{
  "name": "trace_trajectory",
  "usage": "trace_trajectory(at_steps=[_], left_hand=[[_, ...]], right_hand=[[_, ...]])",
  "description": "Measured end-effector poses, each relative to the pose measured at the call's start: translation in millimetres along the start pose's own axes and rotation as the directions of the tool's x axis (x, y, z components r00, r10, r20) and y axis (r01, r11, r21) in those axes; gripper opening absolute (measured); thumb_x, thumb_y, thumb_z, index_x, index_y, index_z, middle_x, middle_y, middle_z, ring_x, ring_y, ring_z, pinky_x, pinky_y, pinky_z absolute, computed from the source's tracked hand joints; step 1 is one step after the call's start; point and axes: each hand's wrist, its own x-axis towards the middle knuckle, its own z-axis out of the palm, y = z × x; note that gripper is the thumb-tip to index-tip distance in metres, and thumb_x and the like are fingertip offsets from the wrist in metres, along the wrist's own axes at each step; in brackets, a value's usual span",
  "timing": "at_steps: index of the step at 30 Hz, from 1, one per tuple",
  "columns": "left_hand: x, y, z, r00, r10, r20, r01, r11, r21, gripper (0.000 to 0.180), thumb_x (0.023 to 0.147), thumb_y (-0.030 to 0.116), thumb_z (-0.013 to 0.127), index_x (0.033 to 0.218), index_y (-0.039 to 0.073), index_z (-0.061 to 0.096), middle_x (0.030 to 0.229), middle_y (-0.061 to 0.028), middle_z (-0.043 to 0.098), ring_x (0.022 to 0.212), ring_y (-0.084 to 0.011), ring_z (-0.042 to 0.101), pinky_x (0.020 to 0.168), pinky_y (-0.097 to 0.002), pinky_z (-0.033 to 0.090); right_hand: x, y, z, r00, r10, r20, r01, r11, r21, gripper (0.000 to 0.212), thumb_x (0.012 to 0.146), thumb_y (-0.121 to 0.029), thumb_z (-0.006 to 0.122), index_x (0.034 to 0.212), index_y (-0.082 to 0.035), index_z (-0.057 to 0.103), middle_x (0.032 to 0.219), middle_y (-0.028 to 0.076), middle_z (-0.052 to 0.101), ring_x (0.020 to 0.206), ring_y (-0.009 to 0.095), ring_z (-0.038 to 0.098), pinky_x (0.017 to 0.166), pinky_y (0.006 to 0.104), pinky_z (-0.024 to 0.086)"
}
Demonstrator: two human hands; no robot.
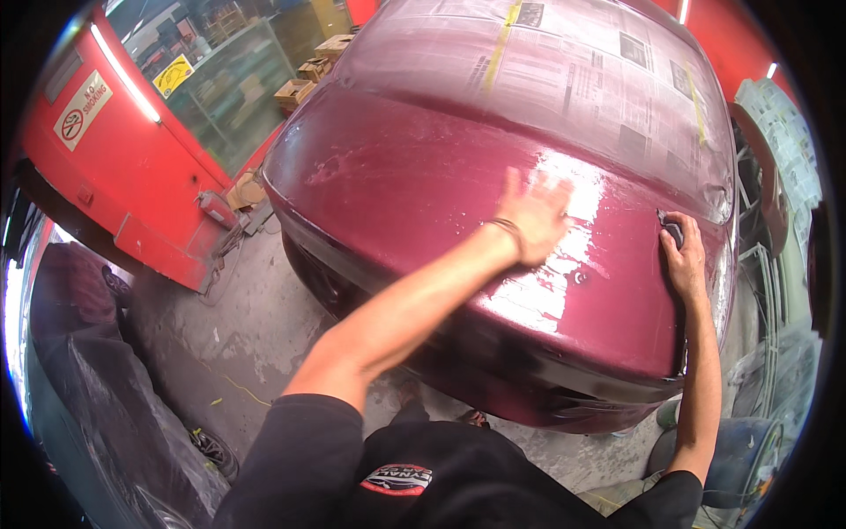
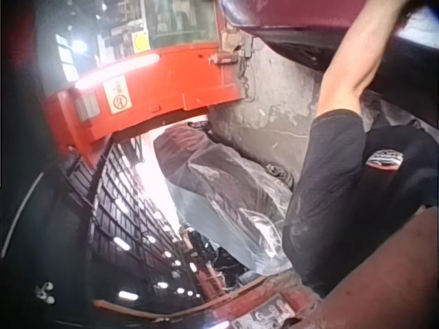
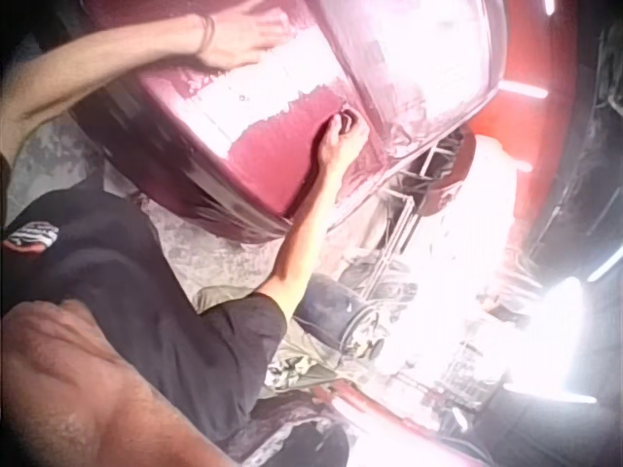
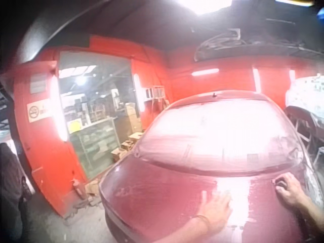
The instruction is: The person is polishing a maroon car bumper. They use a yellow sponge to apply a liquid from a bucket to the bumper's surface, then switch to a sanding block to rub the surface. Finally, they use a grey cloth to wipe the bumper clean.
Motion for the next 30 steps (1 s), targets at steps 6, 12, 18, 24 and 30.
trace_trajectory(at_steps=[6,12,18,24,30], left_hand=[[-7.4,-112.2,-26.1,0.990,-0.130,-0.054,0.138,0.972,0.190,0.059,0.111,0.044,0.031,0.166,0.021,0.035,0.176,-0.0035,0.028,0.163,-0.0239,0.024,0.123,-0.0745,0.016],[-6.9,-241.6,-44.9,0.720,-0.682,-0.125,0.691,0.722,0.041,0.062,0.110,0.045,0.032,0.163,0.013,0.036,0.175,-0.0040,0.027,0.162,-0.0294,0.022,0.124,-0.0768,0.014],[22.2,5.8,-17.7,0.997,0.049,0.052,-0.053,0.995,0.080,0.066,0.108,0.042,0.040,0.166,0.010,0.033,0.173,-0.0123,0.032,0.160,-0.0335,0.027,0.123,-0.0739,0.017],[-17.3,-115.9,-35.4,0.996,-0.085,-0.008,0.085,0.989,0.119,0.060,0.111,0.043,0.032,0.165,0.017,0.035,0.173,-0.0060,0.032,0.159,-0.0268,0.029,0.121,-0.0773,0.019],[-81.1,-326.8,-69.9,0.716,-0.696,-0.050,0.696,0.718,-0.011,0.064,0.113,0.049,0.027,0.170,0.021,0.024,0.179,0.0003,0.016,0.166,-0.0246,0.013,0.127,-0.0740,0.008]], right_hand=[[-4.8,-10.7,-0.6,1.000,-0.002,-0.014,0.003,0.999,0.034,0.032,0.096,-0.012,0.067,0.126,-0.002,0.062,0.121,0.017,0.064,0.119,0.035,0.062,0.105,0.0422,0.048],[5.0,-26.6,13.0,0.998,0.014,-0.053,-0.011,0.998,0.057,0.029,0.094,-0.007,0.065,0.123,-0.001,0.064,0.119,0.017,0.065,0.116,0.034,0.064,0.105,0.0400,0.048],[-4.7,-6.2,5.4,0.999,0.028,-0.027,-0.027,1.000,0.015,0.032,0.096,-0.009,0.065,0.127,-0.002,0.064,0.121,0.017,0.066,0.116,0.034,0.065,0.103,0.0402,0.049],[-7.6,0.3,1.4,0.999,0.040,0.006,-0.040,0.999,-0.025,0.033,0.099,-0.011,0.063,0.130,0.000,0.062,0.123,0.017,0.065,0.119,0.034,0.063,0.106,0.0398,0.047],[6.9,7.1,13.9,0.998,-0.055,-0.018,0.055,0.998,-0.042,0.033,0.099,-0.012,0.062,0.130,-0.001,0.063,0.123,0.017,0.065,0.118,0.034,0.063,0.106,0.0396,0.048]])
